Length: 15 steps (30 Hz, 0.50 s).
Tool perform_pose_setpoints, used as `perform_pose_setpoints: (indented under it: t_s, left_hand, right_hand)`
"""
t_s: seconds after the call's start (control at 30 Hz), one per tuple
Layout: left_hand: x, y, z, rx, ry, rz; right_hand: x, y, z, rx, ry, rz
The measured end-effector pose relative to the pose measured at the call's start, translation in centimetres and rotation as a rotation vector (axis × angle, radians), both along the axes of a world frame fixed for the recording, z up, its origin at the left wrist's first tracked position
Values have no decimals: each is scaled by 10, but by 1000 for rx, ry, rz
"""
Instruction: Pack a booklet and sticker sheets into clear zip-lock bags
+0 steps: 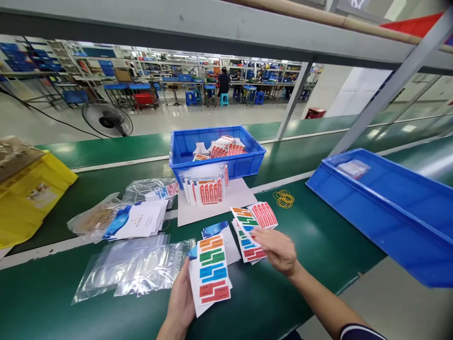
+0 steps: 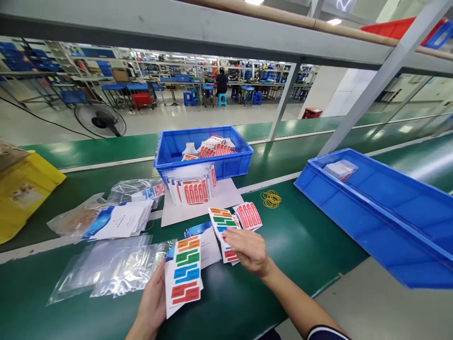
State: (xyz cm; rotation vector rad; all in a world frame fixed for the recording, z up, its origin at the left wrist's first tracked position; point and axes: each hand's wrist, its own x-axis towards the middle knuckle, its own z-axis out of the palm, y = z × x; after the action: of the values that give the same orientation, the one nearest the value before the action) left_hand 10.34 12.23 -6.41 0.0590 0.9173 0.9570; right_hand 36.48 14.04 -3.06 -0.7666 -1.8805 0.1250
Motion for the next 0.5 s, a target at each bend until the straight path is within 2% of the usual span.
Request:
perform_pose_setpoints:
  t_s: [0.07, 0.1, 0.2, 0.3, 0.37, 0.5]
  left_hand:
    - [-4, 0, 1, -49, 32, 12]
    - [-6, 0, 0, -85, 77, 16]
    - [-13, -2, -10, -189, 190, -26]
    - [-17, -4, -18, -219, 165, -104]
    - [-17, -4, -19, -238, 152, -120]
    - [-14, -2, -12, -291, 173, -132]
  right_hand:
    - [18, 2, -18, -79, -324, 115]
    - [27, 2, -27, -136, -435, 122]
    - [55, 5, -44, -247, -560, -26]
    - [88, 15, -43, -317, -655, -211]
    - [108, 26, -40, -383, -722, -279]
    - [130, 49, -42, -454, -748, -240]
